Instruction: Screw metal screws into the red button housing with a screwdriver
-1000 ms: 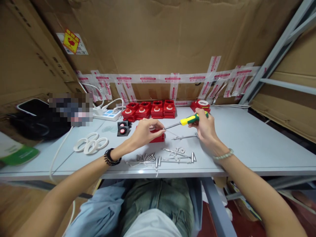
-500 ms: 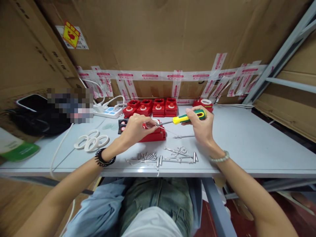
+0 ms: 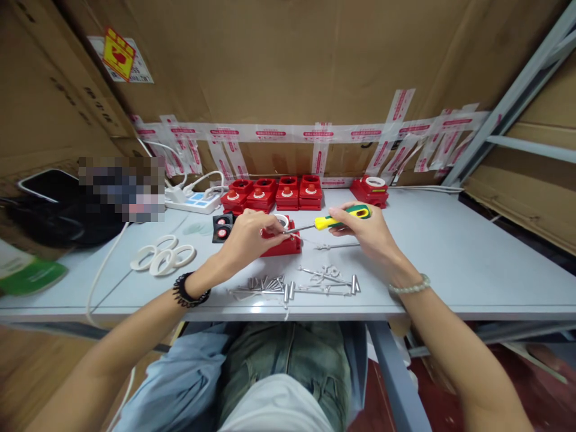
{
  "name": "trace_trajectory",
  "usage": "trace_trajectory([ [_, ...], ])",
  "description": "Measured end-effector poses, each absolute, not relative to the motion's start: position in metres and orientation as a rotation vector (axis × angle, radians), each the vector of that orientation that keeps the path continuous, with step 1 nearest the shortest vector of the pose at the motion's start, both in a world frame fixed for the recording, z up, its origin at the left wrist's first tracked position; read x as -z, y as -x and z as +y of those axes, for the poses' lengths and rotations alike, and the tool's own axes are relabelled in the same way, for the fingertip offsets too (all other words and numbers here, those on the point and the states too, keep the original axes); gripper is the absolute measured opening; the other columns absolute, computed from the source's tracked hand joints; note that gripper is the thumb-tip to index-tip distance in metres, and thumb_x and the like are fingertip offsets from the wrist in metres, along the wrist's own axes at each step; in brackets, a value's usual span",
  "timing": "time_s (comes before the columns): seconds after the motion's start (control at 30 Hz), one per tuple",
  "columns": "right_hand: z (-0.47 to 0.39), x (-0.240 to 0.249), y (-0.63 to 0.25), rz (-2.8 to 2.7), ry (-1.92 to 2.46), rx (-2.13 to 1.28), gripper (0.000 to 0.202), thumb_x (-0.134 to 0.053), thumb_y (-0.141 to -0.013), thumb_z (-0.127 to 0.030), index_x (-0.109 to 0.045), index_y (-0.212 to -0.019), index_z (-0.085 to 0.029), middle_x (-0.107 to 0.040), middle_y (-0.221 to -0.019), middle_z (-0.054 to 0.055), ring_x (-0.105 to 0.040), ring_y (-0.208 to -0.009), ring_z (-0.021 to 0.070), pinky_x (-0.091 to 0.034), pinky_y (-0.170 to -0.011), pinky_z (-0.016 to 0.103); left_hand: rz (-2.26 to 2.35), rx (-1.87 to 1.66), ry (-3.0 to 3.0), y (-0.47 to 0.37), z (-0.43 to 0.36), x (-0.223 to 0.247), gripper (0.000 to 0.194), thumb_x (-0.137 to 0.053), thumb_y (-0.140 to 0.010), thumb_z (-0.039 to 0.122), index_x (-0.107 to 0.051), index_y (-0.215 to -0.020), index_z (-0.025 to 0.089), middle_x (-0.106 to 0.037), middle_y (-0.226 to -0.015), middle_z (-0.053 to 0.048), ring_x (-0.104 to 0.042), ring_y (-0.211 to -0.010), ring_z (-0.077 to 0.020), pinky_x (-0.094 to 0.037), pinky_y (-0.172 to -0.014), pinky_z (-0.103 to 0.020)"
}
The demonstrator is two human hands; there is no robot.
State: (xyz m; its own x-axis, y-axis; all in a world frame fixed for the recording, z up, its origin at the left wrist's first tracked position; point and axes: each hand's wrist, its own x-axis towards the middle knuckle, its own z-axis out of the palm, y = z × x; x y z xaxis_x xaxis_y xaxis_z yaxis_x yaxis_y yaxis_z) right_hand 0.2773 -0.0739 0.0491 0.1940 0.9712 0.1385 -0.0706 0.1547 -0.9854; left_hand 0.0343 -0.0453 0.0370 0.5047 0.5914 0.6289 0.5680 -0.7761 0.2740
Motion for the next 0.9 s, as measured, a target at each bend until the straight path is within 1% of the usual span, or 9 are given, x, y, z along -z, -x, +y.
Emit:
trace_trajectory([
  [0.17, -0.077, -0.041, -0.272, -0.858, 1.071, -1.078, 0.035, -0.093, -0.049, -0.037, -0.069, -0.065, -0.015, -0.068, -0.066, -0.001, -0.065, -0.055, 0.009, -0.059, -0.05, 0.015, 1.001, -1.186, -2.738, -0.039, -0.046, -0.033, 0.018, -0.078, -0.078, 0.019, -0.062, -0.071, 0.017, -0.068, -0.068, 0.004, -0.058, -0.065, -0.0124, -0.036, -0.074, -0.03],
  [0.43, -0.097, -0.035, -0.267, -0.716, 1.039, -1.054, 0.033, -0.092, -0.053, -0.029, -0.067, -0.069, -0.015, -0.065, -0.067, -0.003, -0.063, -0.056, 0.0086, -0.059, -0.048, 0.015, 0.983, -1.118, -2.951, -0.044, -0.051, -0.025, 0.017, -0.068, -0.089, 0.028, -0.064, -0.077, 0.017, -0.069, -0.079, -0.001, -0.058, -0.077, -0.0152, -0.036, -0.077, -0.032],
  [0.53, -0.098, -0.036, -0.269, -0.711, 1.03, -1.045, 0.029, -0.09, -0.056, -0.026, -0.066, -0.068, -0.014, -0.064, -0.068, -0.003, -0.064, -0.057, 0.0091, -0.059, -0.048, 0.015, 0.991, -1.111, -2.945, -0.044, -0.055, -0.029, 0.021, -0.07, -0.086, 0.039, -0.067, -0.085, 0.018, -0.069, -0.085, -0.002, -0.056, -0.081, -0.0172, -0.037, -0.078, -0.033],
  [0.57, -0.098, -0.037, -0.27, -0.714, 1.023, -1.036, 0.027, -0.089, -0.058, -0.025, -0.066, -0.067, -0.014, -0.064, -0.068, -0.002, -0.065, -0.058, 0.0095, -0.059, -0.048, 0.016, 1.009, -1.101, -2.939, -0.043, -0.056, -0.032, 0.026, -0.072, -0.083, 0.042, -0.068, -0.093, 0.019, -0.069, -0.09, -0.004, -0.056, -0.084, -0.0188, -0.038, -0.078, -0.034],
  [0.63, -0.096, -0.039, -0.276, -0.722, 1.013, -1.016, 0.023, -0.086, -0.062, -0.023, -0.066, -0.066, -0.014, -0.064, -0.067, -0.002, -0.065, -0.058, 0.0098, -0.059, -0.049, 0.016, 1.073, -1.072, -2.927, -0.039, -0.055, -0.038, 0.049, -0.078, -0.076, 0.049, -0.065, -0.113, 0.019, -0.066, -0.104, -0.008, -0.056, -0.095, -0.0238, -0.04, -0.081, -0.037],
  [0.7, -0.091, -0.042, -0.283, -0.735, 1.022, -1.01, 0.017, -0.082, -0.067, -0.02, -0.066, -0.066, -0.014, -0.064, -0.065, -0.002, -0.063, -0.054, 0.0088, -0.059, -0.047, 0.015, 1.155, -0.997, -2.909, -0.032, -0.049, -0.042, 0.077, -0.082, -0.069, 0.053, -0.053, -0.133, 0.02, -0.059, -0.122, -0.014, -0.053, -0.11, -0.0305, -0.041, -0.088, -0.043],
  [0.77, -0.084, -0.045, -0.291, -0.762, 1.056, -1.029, 0.011, -0.078, -0.071, -0.016, -0.067, -0.067, -0.014, -0.065, -0.065, -0.001, -0.061, -0.05, 0.0078, -0.057, -0.045, 0.015, 1.197, -0.82, -2.876, -0.023, -0.039, -0.042, 0.095, -0.083, -0.065, 0.055, -0.041, -0.143, 0.022, -0.052, -0.135, -0.016, -0.048, -0.121, -0.0365, -0.041, -0.094, -0.049],
  [0.83, -0.076, -0.047, -0.297, -0.788, 1.1, -1.054, 0.01, -0.073, -0.075, -0.014, -0.067, -0.067, -0.015, -0.066, -0.063, 0.0, -0.061, -0.049, 0.0077, -0.057, -0.045, 0.015, 1.135, -0.591, -2.781, -0.015, -0.027, -0.038, 0.096, -0.081, -0.067, 0.055, -0.036, -0.145, 0.023, -0.053, -0.136, -0.015, -0.051, -0.122, -0.0365, -0.042, -0.096, -0.05],
  [0.9, -0.069, -0.047, -0.299, -0.796, 1.123, -1.077, 0.011, -0.07, -0.077, -0.011, -0.067, -0.066, -0.015, -0.066, -0.062, 0.0, -0.061, -0.049, 0.0078, -0.057, -0.046, 0.014, 1.034, -0.485, -2.658, -0.006, -0.017, -0.035, 0.089, -0.08, -0.068, 0.052, -0.039, -0.141, 0.022, -0.058, -0.132, -0.013, -0.058, -0.116, -0.0337, -0.046, -0.094, -0.046],
])
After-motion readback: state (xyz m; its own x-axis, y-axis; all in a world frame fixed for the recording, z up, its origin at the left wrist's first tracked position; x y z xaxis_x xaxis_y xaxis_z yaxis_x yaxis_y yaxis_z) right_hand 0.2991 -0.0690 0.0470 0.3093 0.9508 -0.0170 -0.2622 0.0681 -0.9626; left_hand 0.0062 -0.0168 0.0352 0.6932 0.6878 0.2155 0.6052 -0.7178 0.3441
